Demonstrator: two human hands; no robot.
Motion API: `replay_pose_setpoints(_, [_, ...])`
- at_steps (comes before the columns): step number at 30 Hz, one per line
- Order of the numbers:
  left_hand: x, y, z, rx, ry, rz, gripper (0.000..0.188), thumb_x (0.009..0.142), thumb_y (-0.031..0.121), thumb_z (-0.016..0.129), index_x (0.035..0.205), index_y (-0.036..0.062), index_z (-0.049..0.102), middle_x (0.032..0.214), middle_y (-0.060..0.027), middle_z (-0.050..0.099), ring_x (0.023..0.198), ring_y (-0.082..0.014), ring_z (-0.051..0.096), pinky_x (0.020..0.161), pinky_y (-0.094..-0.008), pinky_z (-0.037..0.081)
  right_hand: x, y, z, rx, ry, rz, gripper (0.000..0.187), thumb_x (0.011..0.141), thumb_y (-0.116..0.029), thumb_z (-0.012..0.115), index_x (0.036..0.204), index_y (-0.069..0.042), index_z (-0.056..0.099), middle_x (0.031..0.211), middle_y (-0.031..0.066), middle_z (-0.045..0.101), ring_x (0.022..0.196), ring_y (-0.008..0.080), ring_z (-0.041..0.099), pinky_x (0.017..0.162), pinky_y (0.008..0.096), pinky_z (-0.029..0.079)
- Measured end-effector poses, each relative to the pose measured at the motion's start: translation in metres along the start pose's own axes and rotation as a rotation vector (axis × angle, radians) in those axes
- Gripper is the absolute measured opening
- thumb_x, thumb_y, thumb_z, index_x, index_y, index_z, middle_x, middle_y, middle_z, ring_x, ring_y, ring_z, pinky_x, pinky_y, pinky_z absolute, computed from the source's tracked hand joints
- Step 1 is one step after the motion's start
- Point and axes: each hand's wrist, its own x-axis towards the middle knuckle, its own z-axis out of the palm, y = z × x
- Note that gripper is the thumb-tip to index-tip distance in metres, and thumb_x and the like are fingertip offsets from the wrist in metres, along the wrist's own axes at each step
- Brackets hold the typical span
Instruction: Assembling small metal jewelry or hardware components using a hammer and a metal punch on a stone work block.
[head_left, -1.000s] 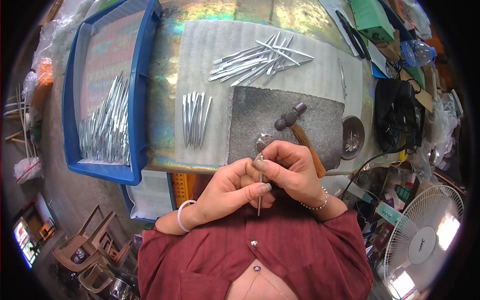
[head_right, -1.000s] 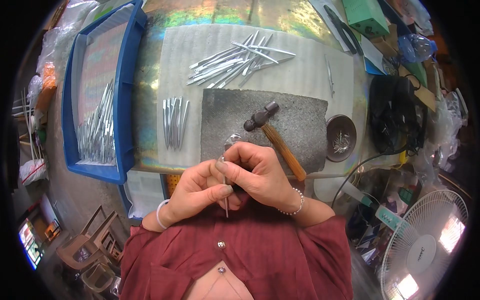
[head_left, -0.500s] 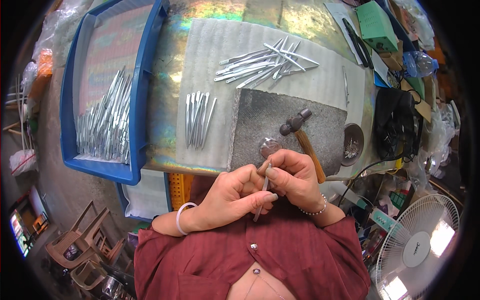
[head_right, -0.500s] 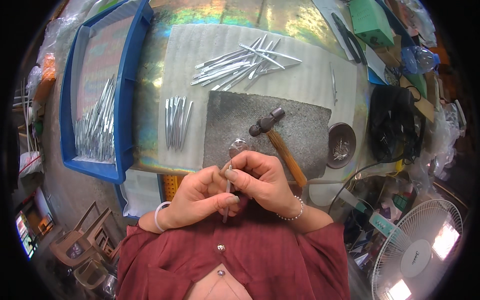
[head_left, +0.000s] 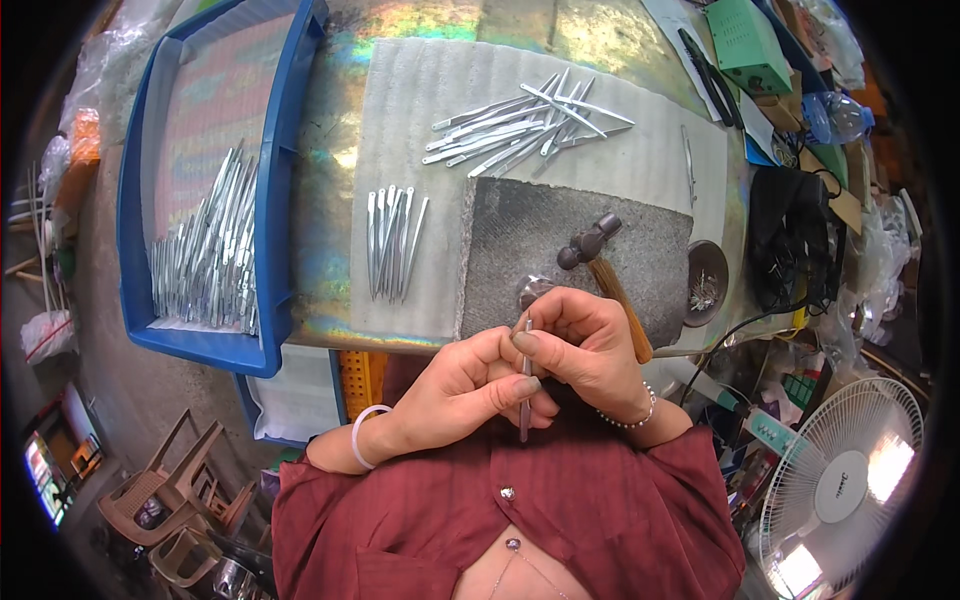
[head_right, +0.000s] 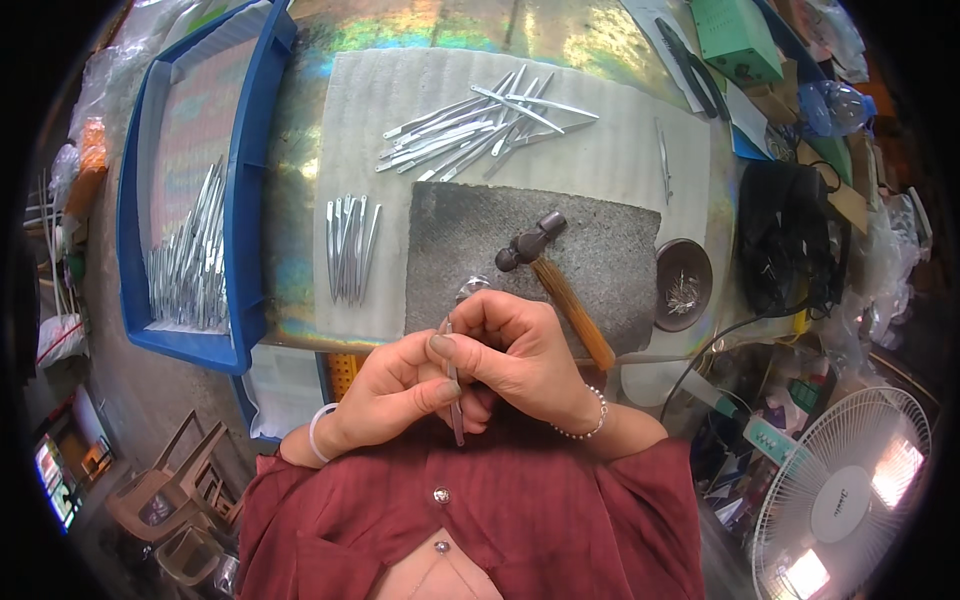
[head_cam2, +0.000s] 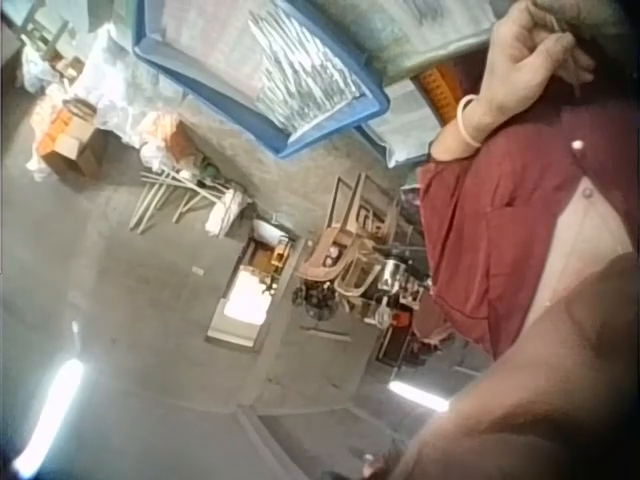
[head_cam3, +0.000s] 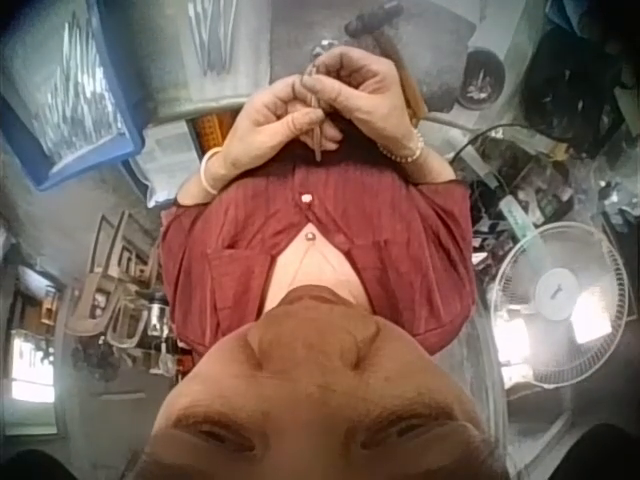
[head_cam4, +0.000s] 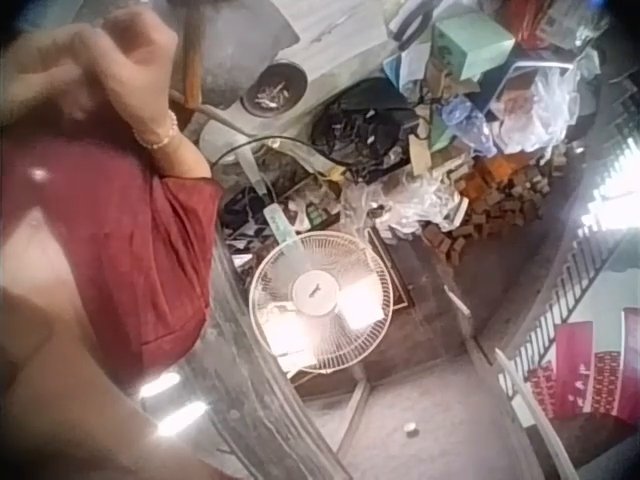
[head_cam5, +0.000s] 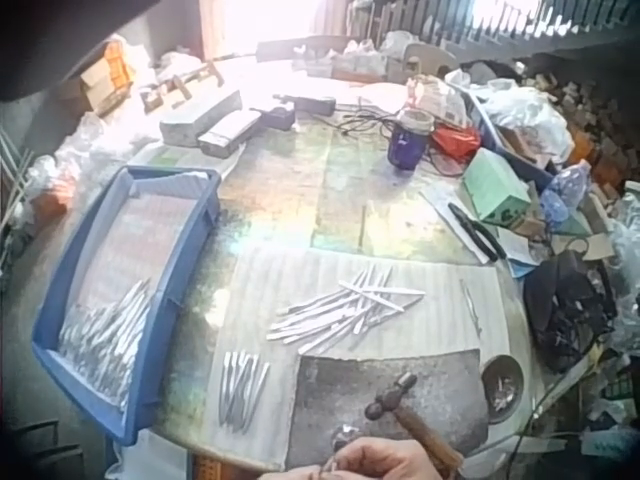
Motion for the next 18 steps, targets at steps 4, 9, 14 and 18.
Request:
replay_pose_setpoints(4, [-0.001,0.0,-0.001,-0.021,0.0,-0.01,0.016,0.097,0.013,0.049,0.106,0.0006,0.045,0.093,-0.0133,0.065,0.086,-0.0201,0.066,0.076,-0.031,0.056,0.001,0.0,0.001,0.024,0.003,0.02,0.011,0.088,-0.008,0.064,0.091,0.001,0.058,0.076,0.0002,0.061,0.068,0.0032,0.055,0.059,0.0185,0.045])
replay_pose_setpoints(9, [-0.003,-0.002,0.002,-0.004,0.045,0.009,0.014,0.095,0.012,0.052,0.102,0.0012,0.047,0.089,-0.0102,0.065,0.08,-0.0159,0.065,0.07,-0.0273,0.054,0.0,-0.001,0.001,0.041,-0.027,0.018,0.01,0.089,-0.008,0.062,0.092,0.001,0.058,0.079,0.0008,0.061,0.071,0.0037,0.056,0.061,0.0187,0.046])
replay_pose_setpoints(14, [-0.003,-0.001,0.004,0.405,0.18,0.179,0.016,0.087,0.008,0.065,0.088,0.0028,0.05,0.067,-0.0026,0.063,0.061,-0.0062,0.061,0.052,-0.021,0.046,-0.003,0.002,0.0,0.054,-0.047,-0.037,0.01,0.091,-0.007,0.059,0.097,0.001,0.058,0.083,0.0014,0.061,0.075,0.0043,0.057,0.064,0.0191,0.047])
replay_pose_setpoints(18, [0.0,0.003,0.012,0.851,0.324,0.368,0.023,0.077,0.006,0.074,0.08,0.0036,0.051,0.055,-0.0034,0.055,0.048,-0.0066,0.055,0.042,-0.0243,0.039,-0.008,0.006,-0.008,0.05,-0.05,-0.051,0.012,0.092,-0.008,0.058,0.1,0.001,0.058,0.084,0.0003,0.061,0.074,0.0036,0.056,0.065,0.0184,0.045])
